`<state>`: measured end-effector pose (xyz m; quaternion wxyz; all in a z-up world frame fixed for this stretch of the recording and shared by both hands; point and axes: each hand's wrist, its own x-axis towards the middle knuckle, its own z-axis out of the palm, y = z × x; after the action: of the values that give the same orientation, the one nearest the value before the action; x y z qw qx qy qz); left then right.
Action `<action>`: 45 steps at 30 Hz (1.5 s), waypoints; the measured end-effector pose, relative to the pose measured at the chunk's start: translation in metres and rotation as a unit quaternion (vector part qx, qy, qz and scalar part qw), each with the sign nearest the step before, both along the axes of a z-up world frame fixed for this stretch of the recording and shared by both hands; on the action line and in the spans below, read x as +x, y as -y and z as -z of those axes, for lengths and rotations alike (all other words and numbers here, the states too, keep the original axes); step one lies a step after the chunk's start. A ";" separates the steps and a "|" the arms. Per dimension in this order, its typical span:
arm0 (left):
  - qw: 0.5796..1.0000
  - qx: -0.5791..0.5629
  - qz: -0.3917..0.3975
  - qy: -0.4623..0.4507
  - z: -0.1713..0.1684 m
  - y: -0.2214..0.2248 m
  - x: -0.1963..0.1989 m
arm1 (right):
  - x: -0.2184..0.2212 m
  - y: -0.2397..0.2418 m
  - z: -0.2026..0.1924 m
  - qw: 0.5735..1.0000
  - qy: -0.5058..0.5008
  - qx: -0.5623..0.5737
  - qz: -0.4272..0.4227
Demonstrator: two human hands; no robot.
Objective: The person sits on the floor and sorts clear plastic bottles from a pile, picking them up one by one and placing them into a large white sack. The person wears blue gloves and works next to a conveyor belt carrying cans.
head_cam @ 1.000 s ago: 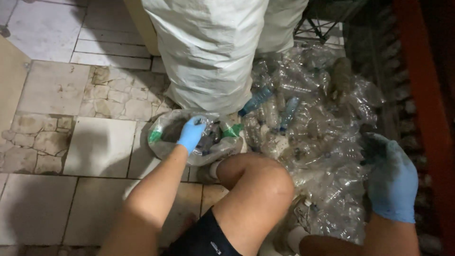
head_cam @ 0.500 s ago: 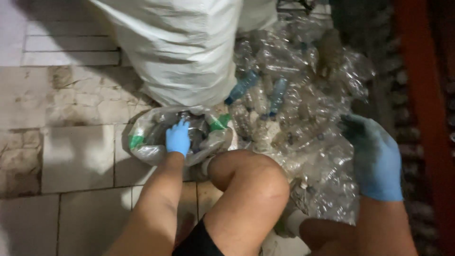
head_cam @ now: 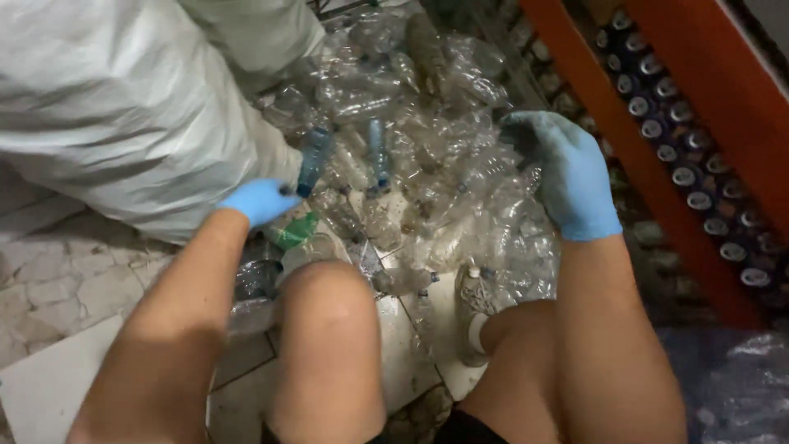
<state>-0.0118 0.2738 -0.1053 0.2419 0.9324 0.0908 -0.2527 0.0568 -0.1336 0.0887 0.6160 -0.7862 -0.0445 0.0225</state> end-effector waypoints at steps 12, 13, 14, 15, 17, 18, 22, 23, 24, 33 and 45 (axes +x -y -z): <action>0.974 0.054 0.149 0.159 0.019 0.152 0.149 | 0.028 0.036 0.007 0.924 -0.029 -0.332 -0.188; 0.974 0.050 0.157 0.153 0.049 0.156 0.145 | 0.030 0.038 0.007 0.925 -0.039 -0.332 -0.183; 0.977 0.067 0.174 0.106 0.080 0.160 0.140 | 0.033 0.039 0.008 0.925 -0.023 -0.333 -0.183; 0.977 0.082 0.191 0.053 0.114 0.166 0.127 | 0.032 0.041 0.010 0.924 -0.012 -0.334 -0.187; 0.964 0.135 0.216 -0.071 0.124 0.181 0.101 | 0.040 0.045 0.022 0.912 -0.026 -0.365 -0.186; 0.936 0.194 0.231 -0.182 0.126 0.185 0.090 | 0.045 0.045 0.026 0.899 -0.025 -0.395 -0.187; 0.978 0.022 -0.017 -0.209 0.211 0.212 0.011 | 0.051 0.038 0.034 0.894 -0.040 -0.407 -0.183; 0.992 0.052 0.029 -0.109 0.230 0.225 -0.007 | 0.052 0.035 0.037 0.890 -0.046 -0.421 -0.170; 0.994 0.080 0.075 -0.008 0.249 0.237 -0.026 | 0.053 0.032 0.039 0.885 -0.052 -0.435 -0.159; 0.975 0.172 0.140 0.028 0.278 0.290 -0.065 | 0.053 0.023 0.054 0.834 -0.062 -0.512 -0.195; 0.971 -0.199 -0.113 0.066 0.042 0.210 0.092 | 0.024 0.016 0.054 0.886 -0.068 -0.407 -0.211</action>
<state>0.0806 0.0641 -0.1473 0.4552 0.8637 0.1273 -0.1751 0.0804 -0.1494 0.0346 0.2237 -0.9365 -0.1542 0.2216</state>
